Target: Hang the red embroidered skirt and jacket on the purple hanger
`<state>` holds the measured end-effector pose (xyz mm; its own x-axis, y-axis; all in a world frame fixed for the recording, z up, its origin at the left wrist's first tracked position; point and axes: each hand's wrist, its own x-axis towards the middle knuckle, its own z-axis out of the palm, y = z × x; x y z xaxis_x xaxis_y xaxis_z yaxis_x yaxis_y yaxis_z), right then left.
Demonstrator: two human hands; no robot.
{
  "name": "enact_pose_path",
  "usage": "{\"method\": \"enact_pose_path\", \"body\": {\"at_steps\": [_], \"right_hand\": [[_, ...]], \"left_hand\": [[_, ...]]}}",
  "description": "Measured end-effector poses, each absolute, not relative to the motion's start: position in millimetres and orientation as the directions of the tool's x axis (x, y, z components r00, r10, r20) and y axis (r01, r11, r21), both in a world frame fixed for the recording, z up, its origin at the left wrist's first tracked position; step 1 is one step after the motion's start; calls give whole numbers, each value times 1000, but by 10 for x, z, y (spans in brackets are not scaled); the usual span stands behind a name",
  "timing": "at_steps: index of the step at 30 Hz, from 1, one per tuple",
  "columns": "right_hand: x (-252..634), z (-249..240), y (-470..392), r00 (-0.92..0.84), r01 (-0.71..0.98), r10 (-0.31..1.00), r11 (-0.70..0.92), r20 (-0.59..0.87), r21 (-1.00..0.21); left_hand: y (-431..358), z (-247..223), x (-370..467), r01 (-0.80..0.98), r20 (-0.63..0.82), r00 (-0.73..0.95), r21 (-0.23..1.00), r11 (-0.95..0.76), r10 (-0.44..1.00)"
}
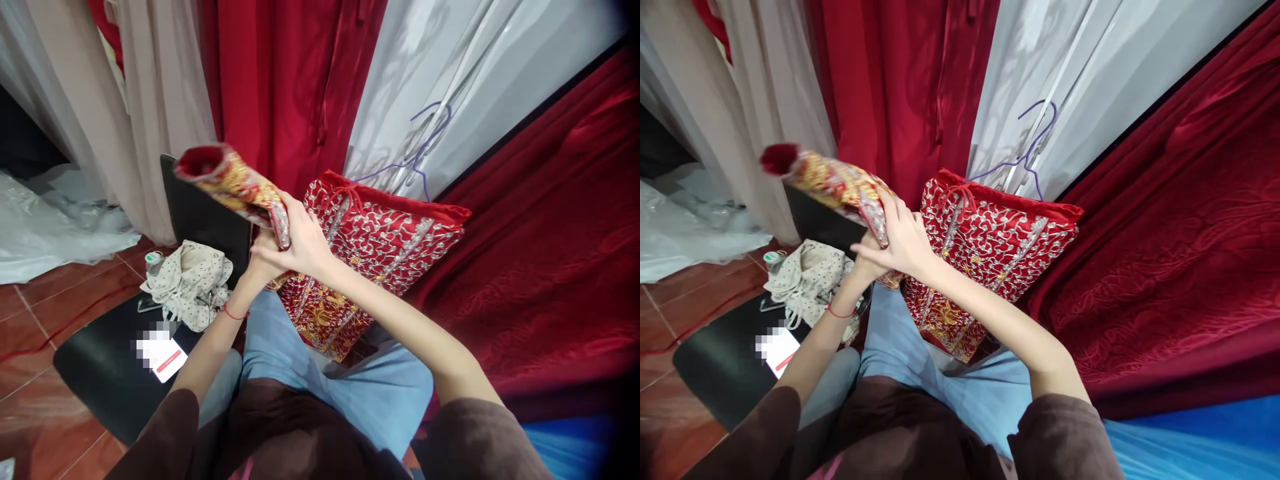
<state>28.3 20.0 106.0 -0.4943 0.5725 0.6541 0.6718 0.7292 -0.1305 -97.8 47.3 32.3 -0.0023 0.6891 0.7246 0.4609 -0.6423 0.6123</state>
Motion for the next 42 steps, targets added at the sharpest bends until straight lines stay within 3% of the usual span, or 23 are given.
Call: {"method": "enact_pose_path", "body": {"at_steps": [3, 6, 11, 16, 22, 25, 28, 32, 35, 38, 42], "right_hand": [[435, 1003, 339, -309, 622, 660, 685, 685, -379], [732, 946, 587, -139, 542, 723, 627, 677, -559], [1135, 920, 734, 14, 438, 745, 595, 667, -674], [1470, 1062, 658, 77, 480, 718, 581, 692, -657], [1845, 1353, 519, 3, 578, 703, 579, 711, -575], [1864, 1456, 359, -108, 567, 697, 629, 709, -533], [1753, 1450, 191, -177, 558, 702, 649, 690, -517], [1594, 1237, 96, -272, 549, 737, 647, 619, -529], [1598, 1035, 197, -358, 620, 764, 625, 537, -474], [1677, 969, 445, -471, 669, 750, 647, 464, -366], [1654, 1148, 929, -430, 674, 612, 707, 664, -215]], "left_hand": [[330, 347, -776, 572, 703, 230, 462, -678, 673], [254, 349, -641, 603, 626, 349, 419, -678, 697], [327, 353, -735, 634, 613, 112, 562, -531, 782], [509, 390, -1200, 554, 540, -53, 716, -425, 840], [462, 504, -1327, 573, 667, -211, 677, -463, 714], [300, 581, -1167, 561, 757, -52, 562, -608, 651], [167, 572, -936, 443, 729, 217, 518, -731, 649], [264, 283, -609, 361, 605, 267, 659, -660, 750], [483, -3, -452, 305, 493, 303, 761, -573, 816], [654, -42, -425, 420, 465, 223, 747, -515, 857], [855, 461, -526, 683, 537, 42, 600, -417, 843]]}}
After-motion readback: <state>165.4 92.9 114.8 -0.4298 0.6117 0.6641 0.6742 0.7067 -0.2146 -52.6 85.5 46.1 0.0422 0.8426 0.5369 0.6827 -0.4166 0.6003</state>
